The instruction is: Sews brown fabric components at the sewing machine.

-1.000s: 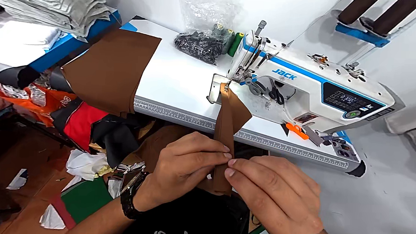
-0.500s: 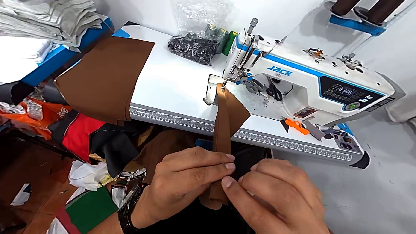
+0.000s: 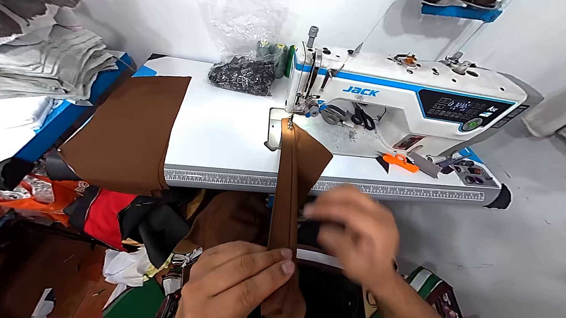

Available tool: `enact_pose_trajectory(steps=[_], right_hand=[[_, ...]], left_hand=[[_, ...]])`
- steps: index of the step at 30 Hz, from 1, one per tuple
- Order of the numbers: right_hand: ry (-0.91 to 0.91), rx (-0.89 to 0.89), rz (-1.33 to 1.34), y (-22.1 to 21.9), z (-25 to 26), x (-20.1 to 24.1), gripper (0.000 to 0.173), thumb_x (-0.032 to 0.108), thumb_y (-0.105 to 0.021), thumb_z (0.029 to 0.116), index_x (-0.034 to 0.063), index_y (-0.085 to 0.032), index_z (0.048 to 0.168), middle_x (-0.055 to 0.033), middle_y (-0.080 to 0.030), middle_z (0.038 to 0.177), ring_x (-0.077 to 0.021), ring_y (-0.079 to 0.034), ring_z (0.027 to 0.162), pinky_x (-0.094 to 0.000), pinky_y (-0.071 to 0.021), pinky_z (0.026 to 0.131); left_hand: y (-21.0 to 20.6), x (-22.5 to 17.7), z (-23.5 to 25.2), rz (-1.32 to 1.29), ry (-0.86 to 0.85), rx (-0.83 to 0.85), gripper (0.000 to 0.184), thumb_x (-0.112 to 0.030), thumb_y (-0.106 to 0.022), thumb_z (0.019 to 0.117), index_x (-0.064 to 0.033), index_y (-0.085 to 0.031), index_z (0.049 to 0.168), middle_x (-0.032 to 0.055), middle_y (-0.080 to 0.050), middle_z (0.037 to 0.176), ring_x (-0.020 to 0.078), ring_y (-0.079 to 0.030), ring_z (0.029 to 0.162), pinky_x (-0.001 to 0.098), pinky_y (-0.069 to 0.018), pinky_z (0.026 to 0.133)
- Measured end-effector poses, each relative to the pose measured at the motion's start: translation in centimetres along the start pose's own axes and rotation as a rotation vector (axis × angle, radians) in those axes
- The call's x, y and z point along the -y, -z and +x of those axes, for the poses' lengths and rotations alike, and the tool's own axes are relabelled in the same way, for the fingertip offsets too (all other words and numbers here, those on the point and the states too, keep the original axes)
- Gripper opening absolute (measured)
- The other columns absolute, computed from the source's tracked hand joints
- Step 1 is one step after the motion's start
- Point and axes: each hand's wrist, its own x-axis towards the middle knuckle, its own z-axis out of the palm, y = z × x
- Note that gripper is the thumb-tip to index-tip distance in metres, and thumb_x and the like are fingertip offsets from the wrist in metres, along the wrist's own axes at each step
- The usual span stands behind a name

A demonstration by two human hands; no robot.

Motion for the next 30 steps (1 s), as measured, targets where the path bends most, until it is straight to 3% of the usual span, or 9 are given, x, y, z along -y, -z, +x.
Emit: enact_pose_trajectory(steps=[2,4,6,8,10,14,18,22,30], right_hand=[[-0.43,-0.158,0.241,-1.4,1.7,-5.5,0.039,0.037,-0.048,0.1081,0.0049,-0.066,0.119,-0.0039,-0.068,0.114,-0.0113,-0.066,0.107,-0.0328,-0.0569,0.091],[-0.757,-0.365,0.362,-4.1,3.5,-10.8,0.05,0.038,-0.042,0.1085,0.0037,-0.05,0.143,-0.0139,-0.059,0.138,-0.0215,-0.058,0.127,-0.0448,-0.0504,0.104],[-0.829,-0.465,0.234,-6.9,4.1,-14.3,0.061,0.042,-0.041,0.1079,0.0035,-0.037,0.155,-0.0189,-0.048,0.152,-0.0262,-0.047,0.141,-0.048,-0.0395,0.115],[-0.788,-0.439,-0.029,-8.5,3.9,-16.0,0.068,0.045,-0.04,0.1078,0.0014,-0.031,0.159,-0.0239,-0.043,0.155,-0.0341,-0.04,0.146,-0.0527,-0.0324,0.12],[-0.716,-0.31,-0.273,-8.2,3.4,-17.0,0.07,0.049,-0.037,0.1072,0.0026,-0.032,0.159,-0.0243,-0.045,0.154,-0.0383,-0.04,0.145,-0.0568,-0.0329,0.119],[-0.495,0.097,-0.505,-4.3,2.1,-18.7,0.067,0.052,-0.042,0.1062,0.0039,-0.045,0.153,-0.0202,-0.053,0.149,-0.0381,-0.047,0.141,-0.0572,-0.038,0.116],[-0.284,0.404,-0.62,-1.8,1.4,-20.8,0.074,0.066,-0.048,0.0985,0.0163,-0.049,0.154,-0.0137,-0.043,0.16,-0.036,-0.032,0.152,-0.0571,-0.0276,0.123],[-0.182,0.486,-0.622,-0.9,1.4,-21.0,0.074,0.066,-0.048,0.0979,0.0204,-0.047,0.156,-0.0125,-0.035,0.165,-0.035,-0.024,0.156,-0.0577,-0.0237,0.124],[-0.011,0.569,-0.586,-0.7,1.2,-21.1,0.056,0.054,-0.038,0.1061,0.0271,-0.05,0.154,-0.0034,-0.036,0.166,-0.0312,-0.023,0.157,-0.058,-0.0222,0.125]], left_hand=[[0.2,-0.1,-0.8,0.051,0.0,0.043,0.019,-0.01,-0.064,0.1001,-0.0126,-0.07,0.117,0.003,-0.075,0.113,0.0132,-0.071,0.097,0.0257,-0.0565,0.086],[0.2,-0.3,-1.6,0.086,0.023,0.108,0.022,-0.015,-0.063,0.1007,-0.0196,-0.071,0.121,-0.0046,-0.072,0.12,0.0125,-0.061,0.101,0.0277,-0.044,0.089],[0.5,-0.4,-2.4,0.085,0.039,0.161,0.022,-0.015,-0.064,0.1002,-0.0196,-0.072,0.12,-0.0064,-0.071,0.125,0.0147,-0.058,0.125,0.0339,-0.0409,0.11],[1.2,-0.2,-2.9,-0.007,0.048,0.234,0.02,-0.008,-0.062,0.1004,-0.011,-0.072,0.118,0.0029,-0.072,0.127,0.0201,-0.057,0.135,0.0437,-0.0361,0.122],[1.7,0.1,-3.9,-0.085,0.072,0.294,0.02,-0.003,-0.061,0.0997,-0.0056,-0.072,0.117,0.0096,-0.072,0.126,0.0222,-0.062,0.13,0.0453,-0.0391,0.121],[1.6,0.8,-5.8,-0.195,0.12,0.404,0.021,-0.003,-0.061,0.1,-0.004,-0.073,0.118,0.0121,-0.073,0.126,0.0234,-0.063,0.13,0.0428,-0.0399,0.12],[0.6,1.0,-6.8,-0.214,0.119,0.471,0.021,-0.002,-0.059,0.1008,-0.0028,-0.073,0.117,0.0126,-0.073,0.125,0.0238,-0.063,0.129,0.0401,-0.0426,0.118],[-0.7,0.9,-7.5,-0.2,0.106,0.498,0.02,-0.002,-0.059,0.1013,-0.0024,-0.073,0.116,0.0127,-0.073,0.124,0.0235,-0.064,0.127,0.0377,-0.0444,0.117],[-2.5,1.0,-8.9,-0.207,0.143,0.516,0.019,-0.004,-0.061,0.1007,-0.0025,-0.073,0.115,0.0113,-0.074,0.122,0.0217,-0.065,0.127,0.0361,-0.045,0.116]])
